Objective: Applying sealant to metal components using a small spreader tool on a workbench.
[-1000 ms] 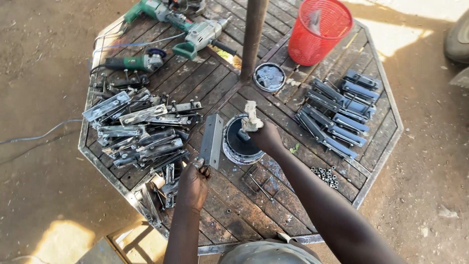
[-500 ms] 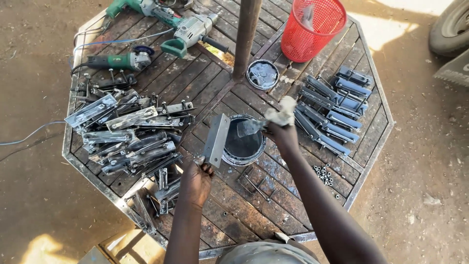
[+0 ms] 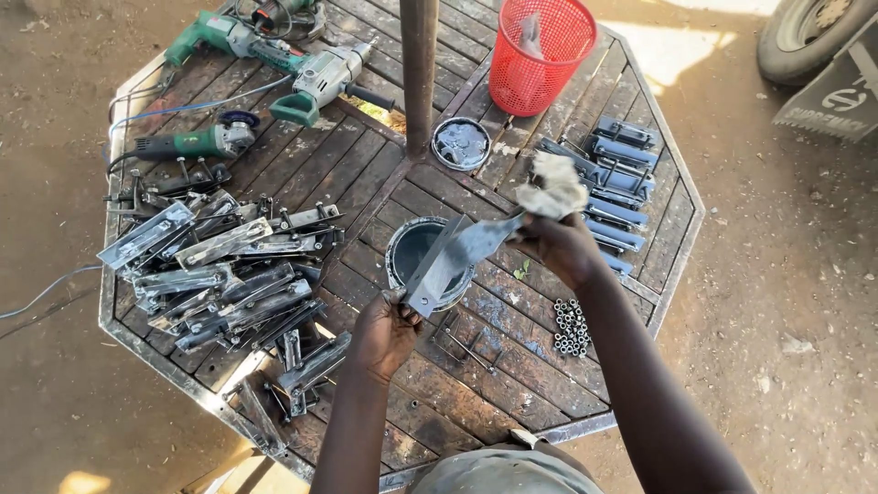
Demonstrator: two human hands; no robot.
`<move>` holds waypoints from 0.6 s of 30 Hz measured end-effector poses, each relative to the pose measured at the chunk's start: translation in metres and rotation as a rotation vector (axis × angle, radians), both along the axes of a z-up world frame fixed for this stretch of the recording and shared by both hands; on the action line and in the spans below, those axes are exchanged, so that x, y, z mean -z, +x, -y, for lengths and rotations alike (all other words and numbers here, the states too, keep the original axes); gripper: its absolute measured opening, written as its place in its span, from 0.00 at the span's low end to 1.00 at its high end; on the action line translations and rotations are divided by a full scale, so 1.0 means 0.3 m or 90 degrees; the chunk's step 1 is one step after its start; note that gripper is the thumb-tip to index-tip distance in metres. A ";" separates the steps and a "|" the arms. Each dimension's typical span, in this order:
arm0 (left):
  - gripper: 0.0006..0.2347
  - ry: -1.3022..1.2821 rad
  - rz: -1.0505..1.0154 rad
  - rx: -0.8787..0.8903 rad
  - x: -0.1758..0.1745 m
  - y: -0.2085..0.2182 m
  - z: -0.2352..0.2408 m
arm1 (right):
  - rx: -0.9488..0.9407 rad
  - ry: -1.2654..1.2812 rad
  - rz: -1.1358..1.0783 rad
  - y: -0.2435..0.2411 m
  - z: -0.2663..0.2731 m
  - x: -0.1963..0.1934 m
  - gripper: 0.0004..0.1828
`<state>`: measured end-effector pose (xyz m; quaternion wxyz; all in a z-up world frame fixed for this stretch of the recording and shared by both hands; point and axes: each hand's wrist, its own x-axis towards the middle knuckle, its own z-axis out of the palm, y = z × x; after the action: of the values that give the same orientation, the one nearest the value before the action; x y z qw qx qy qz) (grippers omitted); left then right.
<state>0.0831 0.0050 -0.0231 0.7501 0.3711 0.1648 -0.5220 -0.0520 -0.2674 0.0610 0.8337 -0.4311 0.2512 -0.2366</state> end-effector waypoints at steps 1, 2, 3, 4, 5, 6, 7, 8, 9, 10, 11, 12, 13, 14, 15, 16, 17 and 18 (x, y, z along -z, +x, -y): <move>0.10 -0.002 0.002 0.000 -0.016 -0.001 0.005 | 0.000 -0.002 0.002 -0.017 0.005 -0.020 0.18; 0.10 0.001 -0.004 0.003 -0.032 -0.002 0.003 | 0.026 -0.009 0.032 -0.027 0.008 -0.039 0.17; 0.10 0.005 -0.010 0.005 -0.048 -0.002 0.001 | 0.051 -0.015 0.062 -0.037 0.010 -0.056 0.17; 0.10 0.005 -0.008 0.002 -0.045 -0.002 0.003 | 0.048 -0.015 0.064 -0.043 -0.013 -0.064 0.17; 0.10 0.002 -0.010 -0.005 -0.041 -0.002 0.007 | 0.037 -0.002 0.054 -0.049 -0.034 -0.072 0.18; 0.11 -0.003 -0.014 -0.008 -0.037 -0.005 0.017 | 0.031 0.010 0.043 -0.064 -0.053 -0.081 0.19; 0.11 -0.004 -0.013 -0.007 -0.086 -0.014 0.021 | 0.032 0.009 0.043 -0.051 -0.072 -0.057 0.19; 0.10 0.004 -0.012 -0.002 -0.134 -0.024 0.028 | -0.014 -0.007 0.025 -0.043 -0.090 -0.032 0.22; 0.09 0.012 -0.010 0.002 -0.181 -0.035 0.034 | -0.060 -0.022 0.007 -0.036 -0.108 -0.006 0.24; 0.09 0.012 -0.009 0.005 -0.140 -0.034 0.041 | -0.057 -0.022 0.008 -0.041 -0.077 0.027 0.24; 0.10 0.003 -0.013 -0.003 -0.099 -0.033 0.047 | -0.076 -0.053 -0.011 -0.046 -0.047 0.059 0.26; 0.10 -0.005 -0.017 -0.014 -0.059 -0.031 0.047 | -0.095 -0.083 -0.029 -0.049 -0.021 0.093 0.28; 0.10 -0.003 -0.016 -0.013 -0.108 -0.043 0.040 | -0.094 -0.082 -0.028 -0.047 -0.015 0.025 0.28; 0.10 -0.007 -0.014 -0.002 -0.159 -0.050 0.038 | -0.019 -0.082 -0.006 -0.040 -0.005 -0.045 0.24; 0.09 -0.010 -0.012 0.009 -0.210 -0.058 0.035 | 0.056 -0.081 0.016 -0.033 0.005 -0.115 0.19; 0.09 -0.012 -0.009 0.007 -0.191 -0.055 0.030 | 0.054 -0.083 0.019 -0.044 0.044 -0.104 0.19; 0.09 -0.013 -0.010 0.006 -0.173 -0.052 0.026 | 0.083 -0.079 0.032 -0.055 0.083 -0.092 0.16; 0.09 -0.012 -0.013 0.005 -0.154 -0.051 0.019 | 0.112 -0.074 0.044 -0.069 0.119 -0.077 0.14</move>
<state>0.0678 -0.0007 0.0230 0.7496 0.3595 0.1660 -0.5304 -0.0727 -0.3031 0.0841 0.7913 -0.4470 0.2451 -0.3376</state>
